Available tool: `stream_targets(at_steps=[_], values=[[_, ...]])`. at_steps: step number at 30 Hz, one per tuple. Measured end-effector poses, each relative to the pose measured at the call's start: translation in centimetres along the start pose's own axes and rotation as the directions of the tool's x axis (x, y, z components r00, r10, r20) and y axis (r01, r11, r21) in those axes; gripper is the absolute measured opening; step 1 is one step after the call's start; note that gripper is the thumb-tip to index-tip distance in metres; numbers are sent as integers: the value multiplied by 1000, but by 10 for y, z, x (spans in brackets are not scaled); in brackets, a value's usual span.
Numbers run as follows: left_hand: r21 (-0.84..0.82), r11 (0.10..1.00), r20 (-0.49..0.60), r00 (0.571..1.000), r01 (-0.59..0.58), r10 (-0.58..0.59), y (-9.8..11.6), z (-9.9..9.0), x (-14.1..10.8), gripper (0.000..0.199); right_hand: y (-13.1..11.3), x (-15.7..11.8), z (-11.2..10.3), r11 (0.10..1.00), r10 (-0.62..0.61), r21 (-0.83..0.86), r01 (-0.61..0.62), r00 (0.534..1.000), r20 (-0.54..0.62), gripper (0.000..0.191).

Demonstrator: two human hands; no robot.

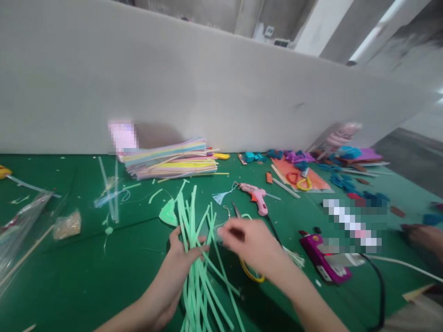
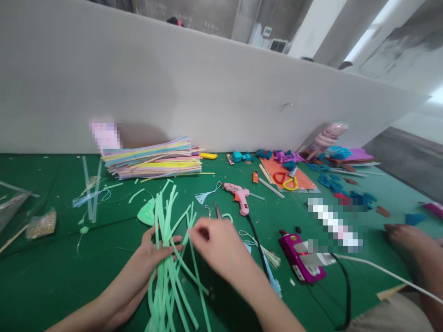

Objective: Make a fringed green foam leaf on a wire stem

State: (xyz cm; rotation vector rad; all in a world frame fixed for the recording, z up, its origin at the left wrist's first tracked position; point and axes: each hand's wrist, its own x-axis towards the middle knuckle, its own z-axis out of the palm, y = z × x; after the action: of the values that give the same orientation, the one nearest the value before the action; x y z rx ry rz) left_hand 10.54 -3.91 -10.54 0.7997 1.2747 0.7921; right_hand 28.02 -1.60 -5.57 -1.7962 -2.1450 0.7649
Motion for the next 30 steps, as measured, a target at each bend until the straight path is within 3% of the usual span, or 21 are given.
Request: stream_targets(at_steps=[2, 7, 9, 12, 14, 16, 20, 23, 28, 30], values=[[28, 1000, 10, 1000, -12, 12, -5, 0, 2, 68, 20, 28, -5, 981, 47, -177, -80, 983, -180, 25], [79, 997, -3, 1000, 0, 0, -14, 0, 5, 69, 47, 94, 11, 981, -56, -192, 10, 970, -235, 28], [76, 997, 5, 1000, 24, -24, -14, -1, 4, 66, 47, 107, 13, 989, -101, -132, 68, 959, -265, 23], [45, 998, 0, 999, 52, -52, -13, -4, 3, 65, 43, 112, -2, 990, -120, 19, 139, 909, -399, 13], [39, 999, 15, 999, 36, -37, -12, -4, 2, 65, 38, 110, -16, 972, -67, 163, 171, 861, -504, 17], [52, 999, 42, 999, 12, -14, -12, -5, 1, 67, 32, 105, -28, 921, 11, 335, 199, 847, -532, 23], [68, 998, 83, 996, 12, -18, -12, -5, 0, 69, 21, 91, -36, 746, 74, 626, 226, 907, -415, 24], [92, 996, 113, 993, 20, -31, -12, -8, -1, 50, 16, 73, -32, 629, 87, 753, 193, 945, -315, 19], [70, 996, 109, 992, 50, -57, -11, -9, 0, 31, 10, 38, -27, 238, 139, 971, 18, 989, -53, 16], [49, 998, 103, 994, 32, -37, -12, -9, 1, 32, 11, 25, -27, 245, 112, 970, -2, 993, -26, 15]])
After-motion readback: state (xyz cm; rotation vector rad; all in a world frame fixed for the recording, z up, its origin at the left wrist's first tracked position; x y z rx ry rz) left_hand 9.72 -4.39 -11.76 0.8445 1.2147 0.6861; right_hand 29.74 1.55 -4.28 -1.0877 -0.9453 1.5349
